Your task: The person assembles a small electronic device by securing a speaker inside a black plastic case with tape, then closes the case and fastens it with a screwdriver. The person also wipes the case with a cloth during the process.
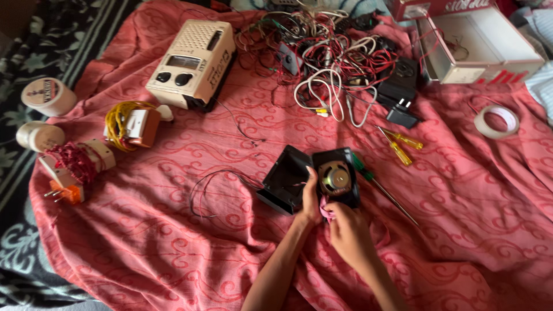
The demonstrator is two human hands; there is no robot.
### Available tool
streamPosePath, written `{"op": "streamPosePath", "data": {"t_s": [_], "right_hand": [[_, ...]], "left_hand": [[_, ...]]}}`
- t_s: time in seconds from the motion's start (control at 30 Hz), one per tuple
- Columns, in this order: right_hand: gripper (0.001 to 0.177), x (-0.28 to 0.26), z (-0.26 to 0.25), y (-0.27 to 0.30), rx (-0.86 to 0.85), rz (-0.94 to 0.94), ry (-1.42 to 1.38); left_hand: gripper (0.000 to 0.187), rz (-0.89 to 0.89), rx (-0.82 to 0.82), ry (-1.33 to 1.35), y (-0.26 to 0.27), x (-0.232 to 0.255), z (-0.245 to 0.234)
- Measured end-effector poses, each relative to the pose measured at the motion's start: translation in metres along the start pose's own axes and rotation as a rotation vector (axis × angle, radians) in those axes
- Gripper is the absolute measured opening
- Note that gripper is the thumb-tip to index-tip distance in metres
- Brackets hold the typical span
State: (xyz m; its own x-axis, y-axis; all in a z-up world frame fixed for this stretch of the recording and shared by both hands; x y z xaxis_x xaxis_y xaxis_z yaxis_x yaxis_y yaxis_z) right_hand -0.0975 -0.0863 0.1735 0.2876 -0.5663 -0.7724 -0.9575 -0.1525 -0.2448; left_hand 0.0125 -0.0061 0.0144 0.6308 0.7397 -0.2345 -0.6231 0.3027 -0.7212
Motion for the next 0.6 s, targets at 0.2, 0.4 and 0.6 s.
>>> {"op": "streamPosePath", "data": {"t_s": [0.2, 0.4, 0.6], "right_hand": [[0.039, -0.04, -0.014, -0.032, 0.28, -0.161, -0.046], [0.057, -0.066, 0.023, -0.054, 0.165, -0.286, 0.494], [0.034, -0.053, 0.015, -0.036, 0.146, -0.322, 0.396]], "left_hand": [[0.071, -0.13, 1.119, -0.927, -0.035, -0.01, 0.051], [0.07, -0.118, 1.066, -0.915, -0.032, -0.009, 0.056], [0.07, -0.065, 1.039, -0.92, -0.023, 0.002, 0.034]]}}
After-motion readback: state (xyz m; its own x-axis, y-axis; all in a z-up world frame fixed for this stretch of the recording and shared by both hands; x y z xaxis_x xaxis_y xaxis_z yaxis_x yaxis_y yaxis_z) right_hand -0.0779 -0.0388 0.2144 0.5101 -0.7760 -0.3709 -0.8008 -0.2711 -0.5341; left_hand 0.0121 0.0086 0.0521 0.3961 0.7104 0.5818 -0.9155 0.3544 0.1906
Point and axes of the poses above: each hand's wrist, its own y-axis away from the middle knuckle, its own z-axis out of the palm, x = y × z, the point moved 2 cm from there along -y, towards the middle knuckle, and after that the axes turned 13 degrees about -y, right-handed, at the moved point
